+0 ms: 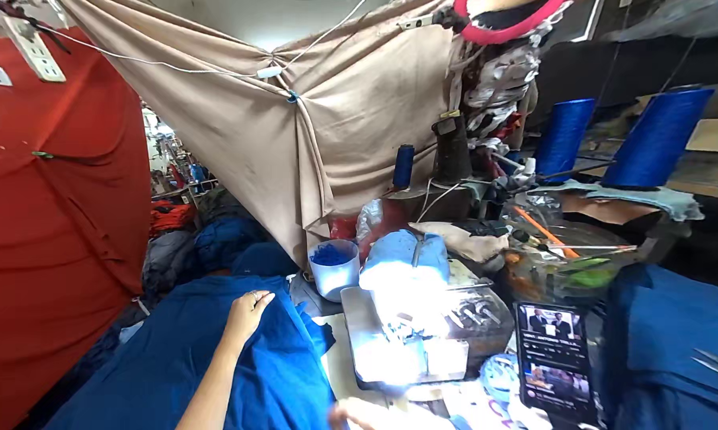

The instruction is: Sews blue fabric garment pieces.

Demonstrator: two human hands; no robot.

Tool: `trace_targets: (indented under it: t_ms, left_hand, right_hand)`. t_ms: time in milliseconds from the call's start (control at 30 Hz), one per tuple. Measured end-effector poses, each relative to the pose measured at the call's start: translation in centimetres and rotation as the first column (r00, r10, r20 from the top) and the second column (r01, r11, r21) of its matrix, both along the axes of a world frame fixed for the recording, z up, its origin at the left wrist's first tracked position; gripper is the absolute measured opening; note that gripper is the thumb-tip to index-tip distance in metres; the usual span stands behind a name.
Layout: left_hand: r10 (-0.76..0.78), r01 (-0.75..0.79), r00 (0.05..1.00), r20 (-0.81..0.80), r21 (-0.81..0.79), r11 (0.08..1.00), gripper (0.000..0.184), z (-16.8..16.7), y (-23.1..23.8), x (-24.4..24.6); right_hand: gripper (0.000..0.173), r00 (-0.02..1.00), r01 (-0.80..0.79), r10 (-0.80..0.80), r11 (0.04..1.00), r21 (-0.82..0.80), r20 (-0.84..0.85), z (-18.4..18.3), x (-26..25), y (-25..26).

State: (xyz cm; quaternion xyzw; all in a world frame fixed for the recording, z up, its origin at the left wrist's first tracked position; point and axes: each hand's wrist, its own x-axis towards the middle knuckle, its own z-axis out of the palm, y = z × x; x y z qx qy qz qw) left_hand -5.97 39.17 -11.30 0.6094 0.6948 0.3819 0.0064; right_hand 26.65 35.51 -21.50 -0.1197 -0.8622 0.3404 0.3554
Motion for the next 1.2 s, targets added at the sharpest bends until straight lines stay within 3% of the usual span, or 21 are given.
trace_targets:
  t_ms: [67, 167, 267, 367, 533, 667, 767, 900, 1200]
  left_hand:
    - [-0.07, 0.079, 0.994, -0.087, 0.105, 0.991, 0.023, 1.4, -2.2, 0.7]
    - [-0.114, 0.128, 0.991, -0.07, 0.249, 0.96, 0.018, 2.6, -4.9, 2.2]
    - [-0.144, 0.127, 0.989, 0.024, 0.342, 0.931, 0.016, 3.0, -7.0, 3.4]
    - [-0.107, 0.087, 0.994, 0.027, 0.394, 0.915, 0.016, 3.1, -8.5, 3.8]
    - [0.068, -0.003, 0.989, -0.129, 0.451, 0.893, 0.016, 2.9, -9.7, 3.8]
    - [0.097, -0.024, 0.989, -0.11, 0.534, 0.845, 0.008, 3.1, -10.2, 4.0]
    - [-0.019, 0.001, 0.999, 0.03, 0.523, 0.852, 0.012, 3.5, -10.7, 4.0]
    - [-0.18, 0.049, 0.954, 0.238, 0.471, 0.881, 0.012, 4.0, -11.0, 3.6]
    - [-0.362, 0.175, 0.803, 0.473, 0.394, 0.902, 0.016, 4.0, -10.8, 3.5]
  right_hand:
    - [0.026, 0.979, 0.083, -0.081, 0.997, 0.004, -0.189, 3.6, -4.2, 3.2]
    - [0.044, 0.985, 0.109, -0.145, 0.937, -0.331, -0.088, 9.5, -9.3, 5.9]
    - [0.03, 0.991, 0.011, -0.079, 0.849, -0.528, -0.106, 12.6, -12.6, 6.5]
    - [0.015, 0.979, -0.084, -0.044, 0.804, -0.588, -0.199, 14.1, -13.7, 5.5]
    - [0.006, 0.947, -0.222, -0.009, 0.708, -0.671, -0.323, 14.2, -14.1, 4.6]
    - [0.007, 0.916, -0.137, -0.218, 0.62, -0.773, -0.337, 13.6, -15.1, 5.0]
    - [0.006, 0.882, -0.027, -0.325, 0.686, -0.727, -0.34, 12.9, -15.4, 5.5]
    - [0.009, 0.927, -0.089, -0.151, 0.801, -0.592, -0.344, 13.2, -14.6, 3.5]
    - [0.009, 0.916, -0.21, -0.016, 0.832, -0.513, -0.401, 12.6, -13.7, 1.5]
